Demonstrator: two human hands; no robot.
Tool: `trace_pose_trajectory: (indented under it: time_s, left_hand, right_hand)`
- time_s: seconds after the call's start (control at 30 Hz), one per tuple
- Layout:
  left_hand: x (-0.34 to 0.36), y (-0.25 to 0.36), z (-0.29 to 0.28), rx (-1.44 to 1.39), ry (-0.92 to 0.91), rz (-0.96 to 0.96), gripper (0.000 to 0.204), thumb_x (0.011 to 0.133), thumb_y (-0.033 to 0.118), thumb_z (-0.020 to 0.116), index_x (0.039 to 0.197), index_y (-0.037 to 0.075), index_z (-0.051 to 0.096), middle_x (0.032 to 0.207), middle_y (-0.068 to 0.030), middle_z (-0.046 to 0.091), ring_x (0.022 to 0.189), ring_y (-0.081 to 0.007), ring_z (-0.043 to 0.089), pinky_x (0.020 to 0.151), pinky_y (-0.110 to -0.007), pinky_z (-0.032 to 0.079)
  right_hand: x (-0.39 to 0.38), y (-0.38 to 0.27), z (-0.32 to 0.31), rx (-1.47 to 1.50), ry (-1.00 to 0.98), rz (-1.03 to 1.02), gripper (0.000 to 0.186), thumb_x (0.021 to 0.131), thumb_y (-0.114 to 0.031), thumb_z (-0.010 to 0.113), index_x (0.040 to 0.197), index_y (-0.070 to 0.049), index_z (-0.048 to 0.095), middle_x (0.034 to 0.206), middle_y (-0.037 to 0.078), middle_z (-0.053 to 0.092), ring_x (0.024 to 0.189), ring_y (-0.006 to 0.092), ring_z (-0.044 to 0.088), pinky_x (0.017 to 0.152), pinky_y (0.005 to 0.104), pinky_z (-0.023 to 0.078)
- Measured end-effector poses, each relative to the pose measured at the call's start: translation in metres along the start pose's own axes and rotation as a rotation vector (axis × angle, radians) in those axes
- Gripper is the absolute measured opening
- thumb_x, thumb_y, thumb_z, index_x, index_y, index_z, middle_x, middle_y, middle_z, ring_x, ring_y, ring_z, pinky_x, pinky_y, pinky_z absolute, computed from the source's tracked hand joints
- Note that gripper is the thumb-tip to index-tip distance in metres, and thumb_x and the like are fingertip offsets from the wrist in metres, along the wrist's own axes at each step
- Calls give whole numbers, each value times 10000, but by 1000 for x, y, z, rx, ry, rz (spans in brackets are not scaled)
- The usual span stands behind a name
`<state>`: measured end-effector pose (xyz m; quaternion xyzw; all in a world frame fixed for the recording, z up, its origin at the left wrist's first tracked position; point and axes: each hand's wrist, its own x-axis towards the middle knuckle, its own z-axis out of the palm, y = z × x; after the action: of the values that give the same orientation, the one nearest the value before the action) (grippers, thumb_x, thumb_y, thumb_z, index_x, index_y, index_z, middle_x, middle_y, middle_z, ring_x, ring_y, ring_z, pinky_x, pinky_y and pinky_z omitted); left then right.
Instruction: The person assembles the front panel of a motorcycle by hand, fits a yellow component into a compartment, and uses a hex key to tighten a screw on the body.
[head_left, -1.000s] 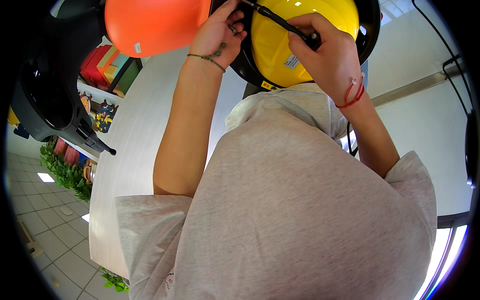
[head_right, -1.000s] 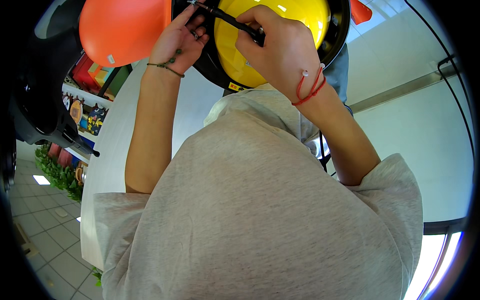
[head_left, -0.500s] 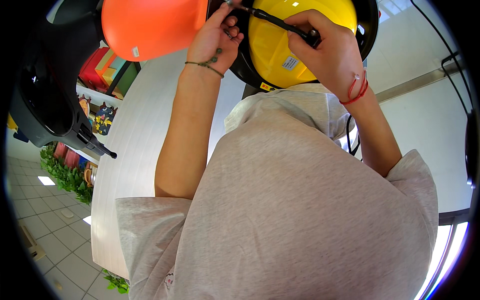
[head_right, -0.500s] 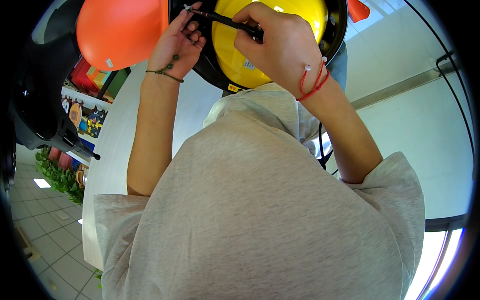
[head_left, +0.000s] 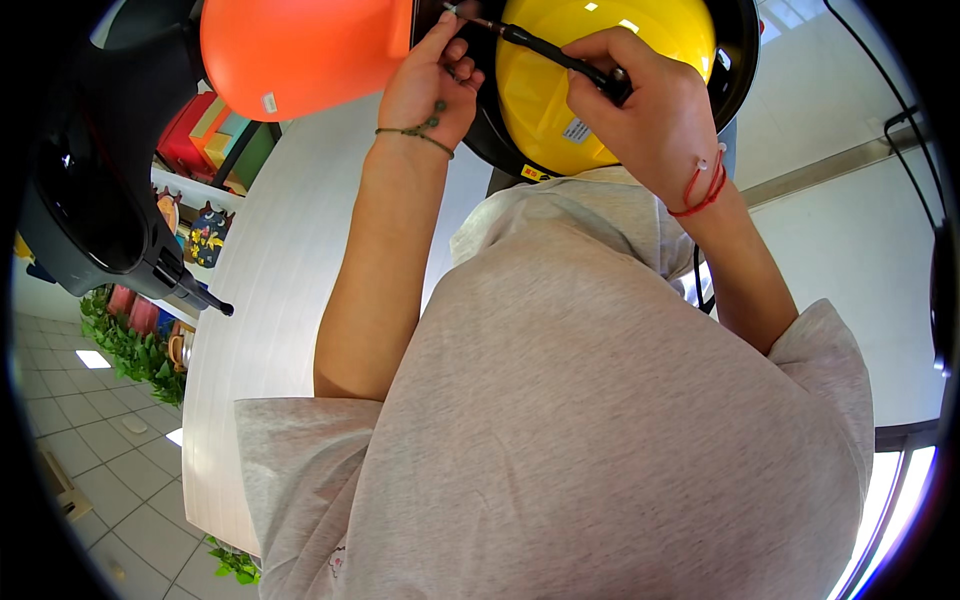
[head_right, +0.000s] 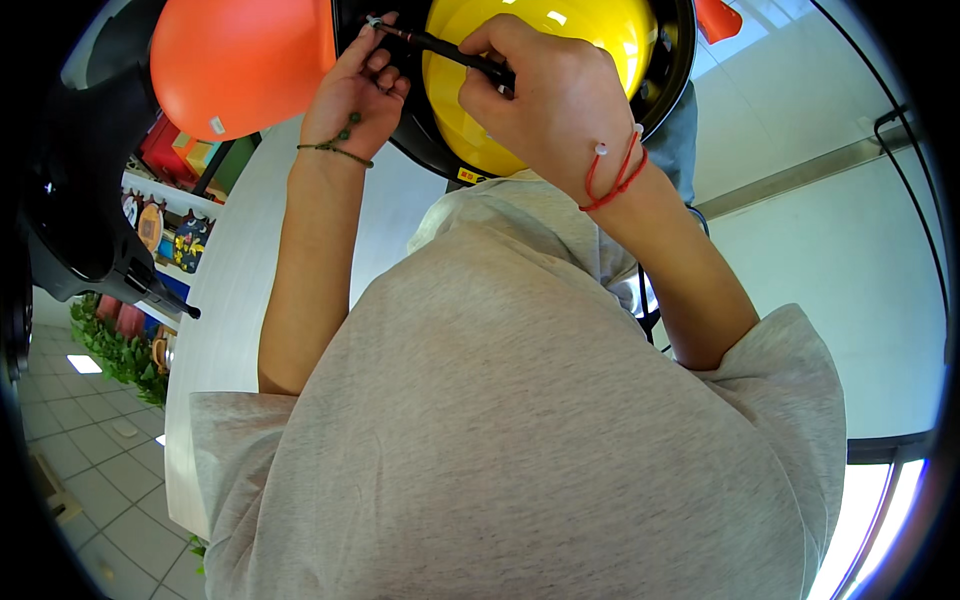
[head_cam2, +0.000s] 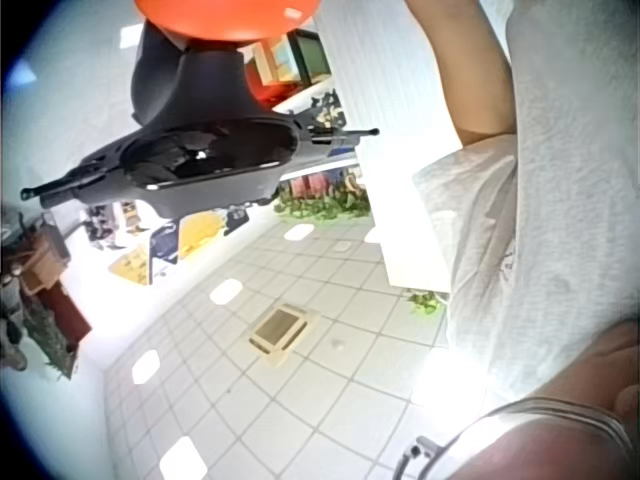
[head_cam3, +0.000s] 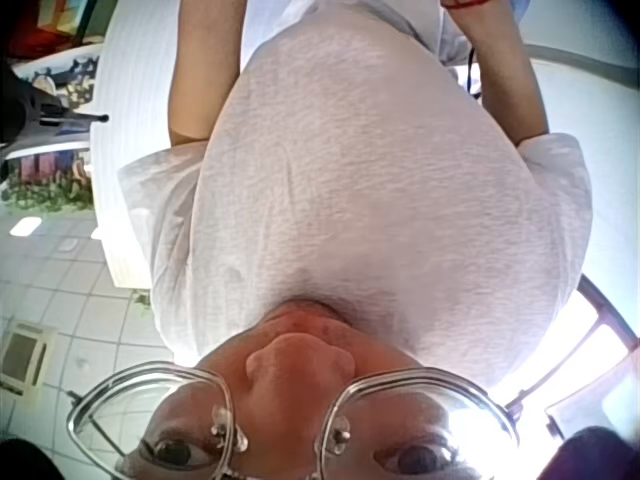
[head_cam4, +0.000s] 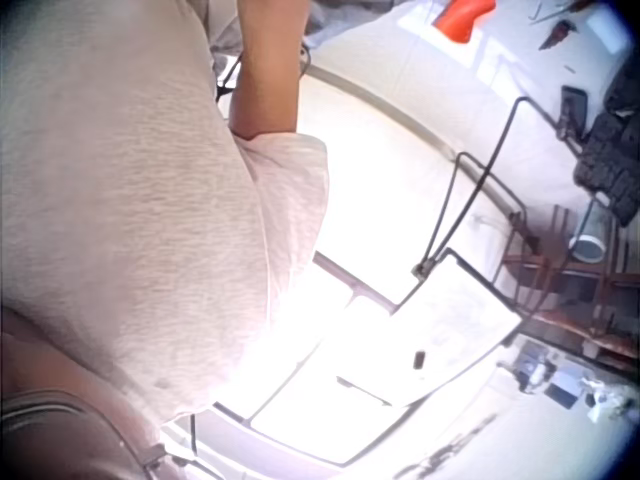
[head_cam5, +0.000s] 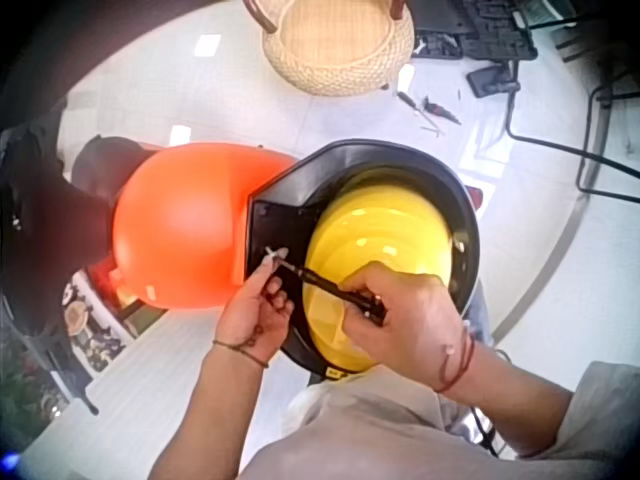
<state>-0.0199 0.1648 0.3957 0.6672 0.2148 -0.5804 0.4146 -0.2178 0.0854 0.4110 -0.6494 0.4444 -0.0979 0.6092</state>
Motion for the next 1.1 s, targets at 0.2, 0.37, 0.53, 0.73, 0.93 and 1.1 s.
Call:
trace_pose_trajectory:
  time_s: [0.2,0.37,0.53,0.73,0.93,1.1]
  left_hand:
    - [-3,-1,9,-28,24,5,247,931,257,587,1137,123,617,648,71,416,591,-85,355,619,-238,332]
    - [3,-7,15,-161,44,0,259,937,250,581,1141,93,613,630,75,396,575,-83,327,625,-248,322]
    - [3,-9,16,-138,34,33,206,945,288,567,1098,157,606,601,91,397,500,-63,333,529,-218,312]
    - [3,-5,24,-121,24,25,193,949,324,557,1081,190,602,579,94,387,460,-58,321,468,-212,294]
    - [8,-8,19,-126,49,44,207,953,314,551,1107,182,595,570,96,364,433,-54,285,430,-211,265]
    - [9,-12,23,-106,130,78,207,951,301,554,1106,172,599,567,97,359,429,-51,279,420,-206,252]
  right_hand:
    - [0,3,3,-23,37,-52,208,809,-117,679,999,-34,661,737,68,676,577,84,606,543,199,472]
    - [7,-2,2,-28,-4,4,222,820,-126,667,1021,-32,656,764,86,685,582,126,621,556,228,487]
    - [7,-7,1,-49,-58,12,230,833,-128,650,1045,-39,655,779,102,684,579,155,619,566,252,494]
    - [5,0,6,-126,48,-171,144,808,-90,567,914,-45,652,718,133,647,613,297,621,552,376,501]
    - [6,0,2,-231,-46,-160,214,828,-99,633,1035,-51,659,774,128,666,609,249,631,569,314,498]
    - [10,-9,-3,25,-125,89,232,847,-130,639,1051,-22,641,805,123,680,618,209,639,586,286,494]
